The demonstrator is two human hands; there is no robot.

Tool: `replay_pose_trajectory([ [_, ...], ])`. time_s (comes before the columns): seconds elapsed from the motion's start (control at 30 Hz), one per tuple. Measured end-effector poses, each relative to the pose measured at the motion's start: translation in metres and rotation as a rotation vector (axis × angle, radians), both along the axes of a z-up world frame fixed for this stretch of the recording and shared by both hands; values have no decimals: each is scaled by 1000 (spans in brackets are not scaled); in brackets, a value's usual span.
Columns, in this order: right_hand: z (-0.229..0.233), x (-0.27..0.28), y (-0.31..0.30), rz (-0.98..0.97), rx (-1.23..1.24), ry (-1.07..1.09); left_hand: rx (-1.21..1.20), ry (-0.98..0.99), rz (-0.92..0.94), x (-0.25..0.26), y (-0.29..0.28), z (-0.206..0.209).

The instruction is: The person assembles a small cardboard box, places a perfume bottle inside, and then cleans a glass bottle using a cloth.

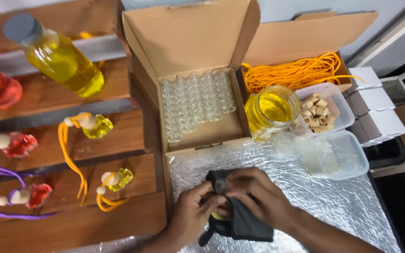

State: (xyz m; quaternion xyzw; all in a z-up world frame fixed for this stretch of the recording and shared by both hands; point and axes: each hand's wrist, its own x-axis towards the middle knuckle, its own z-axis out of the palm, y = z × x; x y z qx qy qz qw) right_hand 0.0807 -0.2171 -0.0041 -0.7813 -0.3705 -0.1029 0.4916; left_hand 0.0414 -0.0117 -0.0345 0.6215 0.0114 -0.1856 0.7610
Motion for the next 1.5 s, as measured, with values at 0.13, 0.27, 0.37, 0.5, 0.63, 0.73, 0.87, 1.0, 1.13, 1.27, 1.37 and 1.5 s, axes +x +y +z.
replay_pose_trajectory([
  [0.13,5,3,1,91,25,40,80,34,9,0,0,-11],
  [0.27,9,6,4,160,102,154,0,101,56,-2,-2,-20],
  [0.37,10,8,7,138,97,137,-5,-17,36,-4,0,-17],
  [0.5,12,8,11,120,86,141,58,14,14,-5,4,-19],
  [0.63,9,7,11,121,71,75,71,-58,14,-6,6,-39],
  [0.73,10,4,7,119,76,93,75,-16,8,-4,3,-44],
  [0.87,12,-1,9,126,85,74,133,-18,20,-3,2,-45],
  [1.0,11,-7,11,119,64,31,219,138,38,-2,0,-25],
  [1.13,9,-14,13,96,54,42,225,-25,6,-9,2,-26],
  [1.27,6,-13,12,63,53,10,161,0,-28,-9,3,-27],
  [1.37,3,-14,12,46,64,49,216,129,-10,-7,1,-2],
  [1.5,5,-17,14,45,77,10,99,108,55,-10,-1,-7],
])
